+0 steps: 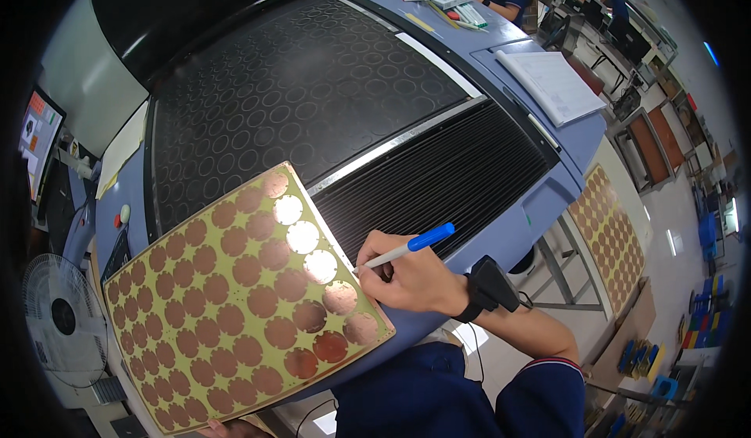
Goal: Inspecting and marking circular patterns on a substrate sheet before loading it into an AOI machine for automated verification.
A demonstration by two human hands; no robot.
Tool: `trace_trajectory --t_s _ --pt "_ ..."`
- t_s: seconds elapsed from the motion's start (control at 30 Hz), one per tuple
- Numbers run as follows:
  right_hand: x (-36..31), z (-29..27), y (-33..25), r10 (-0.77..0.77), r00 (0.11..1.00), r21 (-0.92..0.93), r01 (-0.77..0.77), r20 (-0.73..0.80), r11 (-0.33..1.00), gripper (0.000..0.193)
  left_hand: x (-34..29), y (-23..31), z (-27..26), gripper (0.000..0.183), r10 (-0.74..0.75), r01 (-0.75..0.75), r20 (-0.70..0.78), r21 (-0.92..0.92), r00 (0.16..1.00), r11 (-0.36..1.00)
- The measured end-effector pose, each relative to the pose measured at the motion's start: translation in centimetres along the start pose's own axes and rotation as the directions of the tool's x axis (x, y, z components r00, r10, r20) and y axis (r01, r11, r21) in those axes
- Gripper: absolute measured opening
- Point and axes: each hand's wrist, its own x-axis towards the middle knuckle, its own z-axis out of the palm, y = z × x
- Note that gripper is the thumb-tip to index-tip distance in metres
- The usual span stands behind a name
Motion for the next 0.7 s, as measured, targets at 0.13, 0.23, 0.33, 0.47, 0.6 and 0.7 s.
trace_trajectory --t_s 0.13,0.23,0.33,0.47,0.6,0.7 --pt "0.06 -0.11 -0.51 0.048 0.998 -0.006 -0.048 0.039 0.999 0.008 0.23 -0.13 -0.05 0.073 0.009 -0.009 0.003 -0.002 1.000 1.000" --pt "0.04 0.02 -0.44 0.058 0.998 -0.009 -0.058 0.039 0.998 0.008 0.38 -0.14 -0.14 0.073 0.013 -0.013 0.007 0.003 1.000 1.000" --pt "0.05 0.08 -0.61 0.065 0.997 -0.018 -0.065 0.033 0.998 0.008 0.48 -0.21 -0.32 0.073 0.017 -0.017 0.011 0.010 1.000 1.000" --pt "-0.32 -0.04 -0.40 0.024 0.998 0.023 -0.025 0.064 0.999 0.008 0.37 -0.15 -0.46 0.072 0.021 -0.021 0.015 0.015 1.000 1.000" --pt "-0.43 -0.38 -0.31 0.013 1.000 -0.016 -0.013 0.025 1.000 0.008 0.04 0.16 -0.55 0.072 0.029 -0.029 0.011 0.025 1.000 0.999" --pt "-0.55 -0.90 -0.26 0.018 0.994 0.028 -0.022 0.108 0.999 0.008 -0.52 0.38 -0.66 0.072 0.049 -0.049 0.017 0.033 0.999 0.998"
